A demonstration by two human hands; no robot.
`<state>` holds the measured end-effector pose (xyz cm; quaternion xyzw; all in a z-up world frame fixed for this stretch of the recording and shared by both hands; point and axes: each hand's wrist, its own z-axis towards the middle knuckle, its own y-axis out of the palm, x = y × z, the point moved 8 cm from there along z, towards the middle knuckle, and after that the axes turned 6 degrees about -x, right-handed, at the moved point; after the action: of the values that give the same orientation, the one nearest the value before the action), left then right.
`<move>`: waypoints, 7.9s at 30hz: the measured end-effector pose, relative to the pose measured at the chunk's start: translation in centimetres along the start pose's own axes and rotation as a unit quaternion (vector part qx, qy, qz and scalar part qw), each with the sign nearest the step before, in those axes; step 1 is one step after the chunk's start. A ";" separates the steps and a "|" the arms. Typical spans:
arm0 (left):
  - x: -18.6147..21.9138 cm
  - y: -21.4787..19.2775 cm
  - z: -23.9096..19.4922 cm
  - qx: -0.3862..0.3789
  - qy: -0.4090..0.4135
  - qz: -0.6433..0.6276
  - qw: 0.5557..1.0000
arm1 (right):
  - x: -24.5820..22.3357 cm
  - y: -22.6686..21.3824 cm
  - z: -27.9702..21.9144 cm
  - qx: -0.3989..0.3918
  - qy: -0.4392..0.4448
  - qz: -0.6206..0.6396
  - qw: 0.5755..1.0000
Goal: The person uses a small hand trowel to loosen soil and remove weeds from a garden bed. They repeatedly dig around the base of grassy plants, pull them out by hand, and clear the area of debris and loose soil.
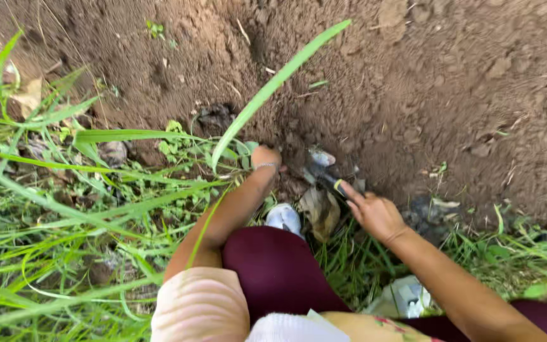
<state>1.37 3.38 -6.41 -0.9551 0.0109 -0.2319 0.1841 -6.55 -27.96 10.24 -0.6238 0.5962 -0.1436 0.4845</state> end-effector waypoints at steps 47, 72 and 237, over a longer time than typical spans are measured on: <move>14.3 3.7 -12.7 -0.170 0.454 0.696 0.529 | -7.4 -11.3 2.1 -0.115 0.019 -0.018 0.993; 27.8 2.4 -18.8 0.112 0.631 0.654 0.401 | -2.1 -9.1 4.1 0.210 0.049 0.401 0.890; 25.2 28.8 -21.5 -0.195 0.564 0.265 0.757 | 21.5 -6.4 -8.7 0.322 0.240 0.743 0.535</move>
<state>16.12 -33.59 12.06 -0.6252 0.4107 -0.6636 0.0080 -3.96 -51.85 10.88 0.2999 0.8526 -0.0591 0.4239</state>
